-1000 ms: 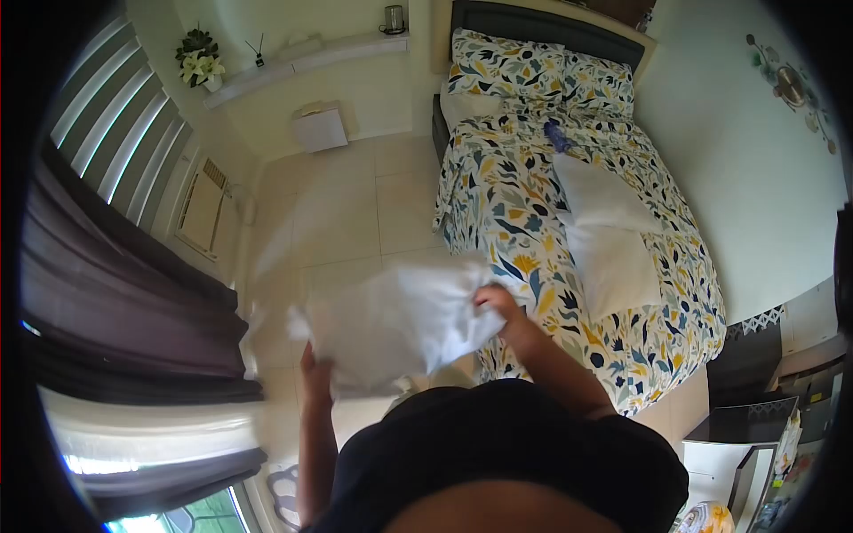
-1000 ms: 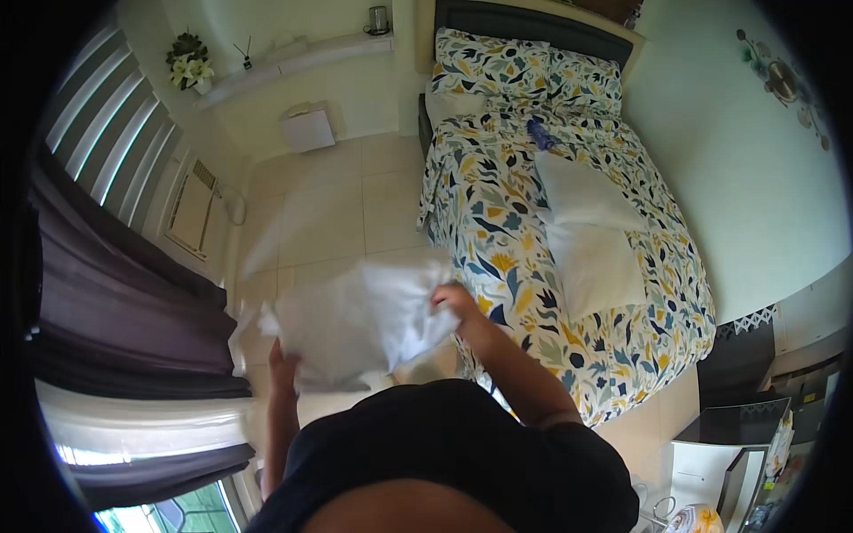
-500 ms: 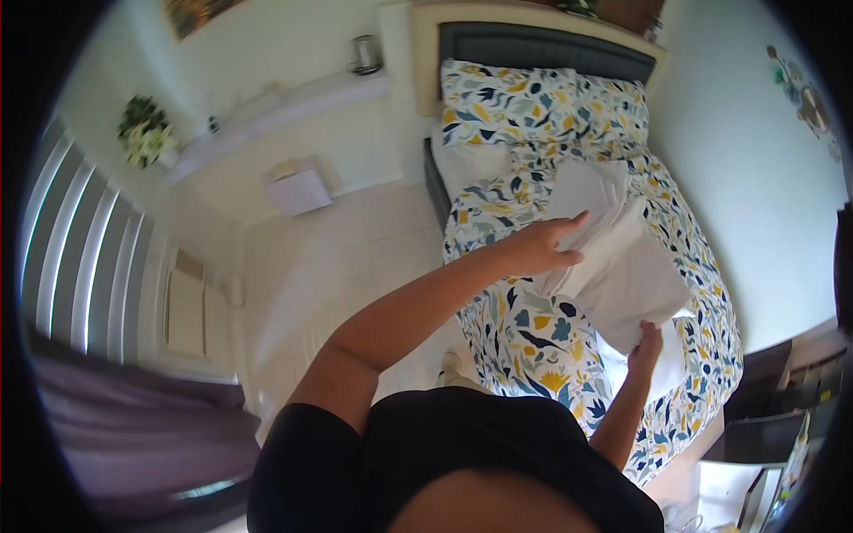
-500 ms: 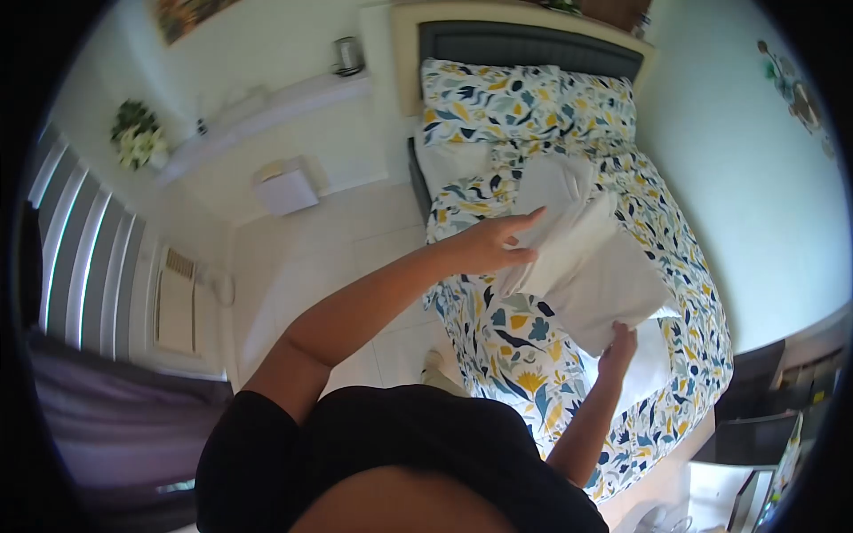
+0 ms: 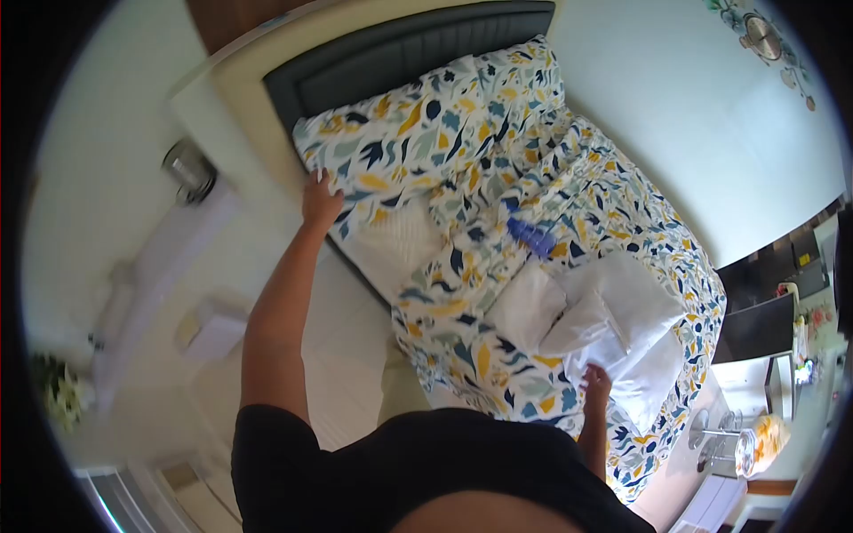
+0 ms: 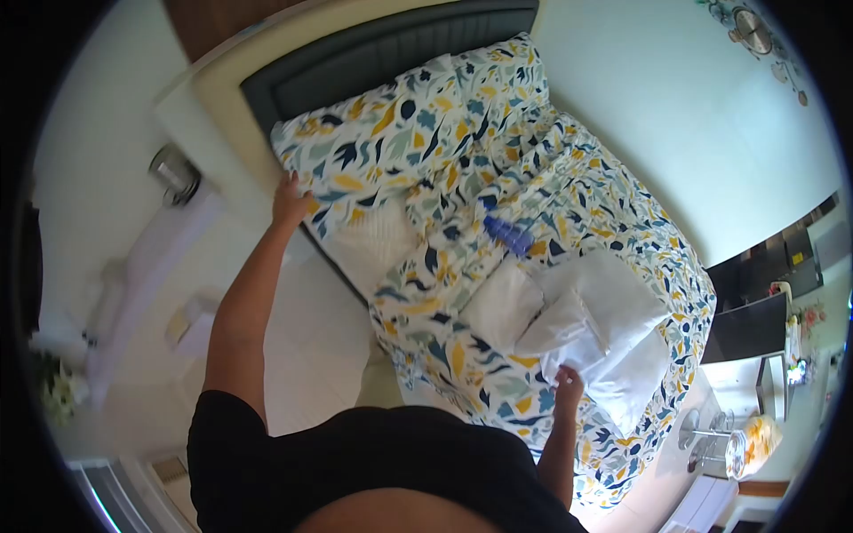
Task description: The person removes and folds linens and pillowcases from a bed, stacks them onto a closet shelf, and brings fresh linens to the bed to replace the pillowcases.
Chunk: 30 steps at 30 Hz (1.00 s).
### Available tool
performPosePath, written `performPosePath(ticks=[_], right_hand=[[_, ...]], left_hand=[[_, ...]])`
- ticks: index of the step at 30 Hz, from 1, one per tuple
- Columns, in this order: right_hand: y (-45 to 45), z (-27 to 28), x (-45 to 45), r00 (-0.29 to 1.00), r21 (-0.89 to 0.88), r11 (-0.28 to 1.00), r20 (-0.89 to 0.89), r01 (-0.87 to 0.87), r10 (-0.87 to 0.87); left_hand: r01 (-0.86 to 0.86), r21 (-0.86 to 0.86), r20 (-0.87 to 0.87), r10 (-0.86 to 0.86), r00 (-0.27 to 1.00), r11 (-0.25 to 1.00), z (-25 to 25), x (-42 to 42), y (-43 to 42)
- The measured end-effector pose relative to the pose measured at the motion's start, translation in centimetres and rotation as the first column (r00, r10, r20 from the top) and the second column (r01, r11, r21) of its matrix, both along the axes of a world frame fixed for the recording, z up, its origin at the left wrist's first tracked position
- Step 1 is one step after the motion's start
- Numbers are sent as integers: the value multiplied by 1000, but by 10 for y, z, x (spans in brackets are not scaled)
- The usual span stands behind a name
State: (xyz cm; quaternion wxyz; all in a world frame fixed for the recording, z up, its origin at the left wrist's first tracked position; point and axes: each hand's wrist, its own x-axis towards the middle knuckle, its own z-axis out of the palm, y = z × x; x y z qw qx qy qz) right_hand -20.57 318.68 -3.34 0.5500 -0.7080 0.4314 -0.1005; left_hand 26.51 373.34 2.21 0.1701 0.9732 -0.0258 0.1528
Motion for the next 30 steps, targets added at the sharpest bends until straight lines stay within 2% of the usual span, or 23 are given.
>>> performPosePath(ticks=[2,3,5,7,8,9,10,13,14,16,17,18,19,20,21,23,24,26,27,28,29,30], right_hand=[[44,6,36,1000,135,991,5,9,-9],[65,9,60,999,134,991,-20,-24,27],[101,20,106,988,17,989,-52,-146,147],[124,24,137,958,-183,942,-111,-280,263],[136,33,150,949,-225,923,-122,-311,290],[145,43,163,946,-226,921,-156,-316,285],[154,51,173,937,-219,918,-192,-332,293],[173,61,197,923,-205,911,-220,-359,314],[176,62,206,921,-191,913,-228,-361,317],[179,61,223,929,-185,918,-193,-351,317],[178,58,234,926,-174,915,-178,-364,334],[176,56,247,921,-163,912,-166,-377,352],[176,58,261,908,-219,882,-145,-417,393],[178,62,275,894,-276,850,-130,-449,430],[188,81,300,892,-305,844,-48,-441,449],[193,93,336,832,-431,757,26,-491,554],[199,96,351,802,-423,740,49,-523,595],[206,63,367,722,-399,681,65,-614,689],[213,50,371,714,-268,682,-33,-681,700],[211,8,368,608,-440,526,-59,-728,792],[216,-4,368,556,-382,469,-155,-796,816],[223,-15,369,512,-360,424,-200,-831,835]], left_hand=[[17,209,-44,-8,999,978,38,66,-2],[26,312,-55,-9,998,950,50,102,-7],[83,412,-51,-68,996,908,35,183,4],[120,370,-158,-65,985,921,30,234,-1],[142,350,-221,-65,973,926,22,250,-4],[157,333,-286,-59,956,930,18,261,-5],[170,288,-344,-64,937,943,63,237,-30],[178,194,-433,-79,898,965,26,260,-30],[250,107,-376,-194,906,962,8,261,-23],[364,-58,-507,-342,791,929,19,223,-44],[382,-185,-469,-423,775,905,10,185,-59],[450,-174,-453,-477,753,876,23,138,-80],[510,-222,-432,-553,712,831,6,91,-94],[663,-163,-433,-656,618,731,-4,41,-105],[671,-196,-445,-675,589,715,-10,-4,-118],[663,-282,-676,-634,376,694,-9,-65,-126],[619,-366,-705,-641,302,694,-26,-89,-119],[508,-513,-730,-663,166,692,-88,-128,-110],[519,-565,-665,-726,172,641,-105,-137,-104],[527,-613,-595,-783,182,588,-118,-146,-98],[531,-657,-523,-831,192,536,-132,-156,-90],[518,-709,-370,-878,304,479,-137,-153,-81]])
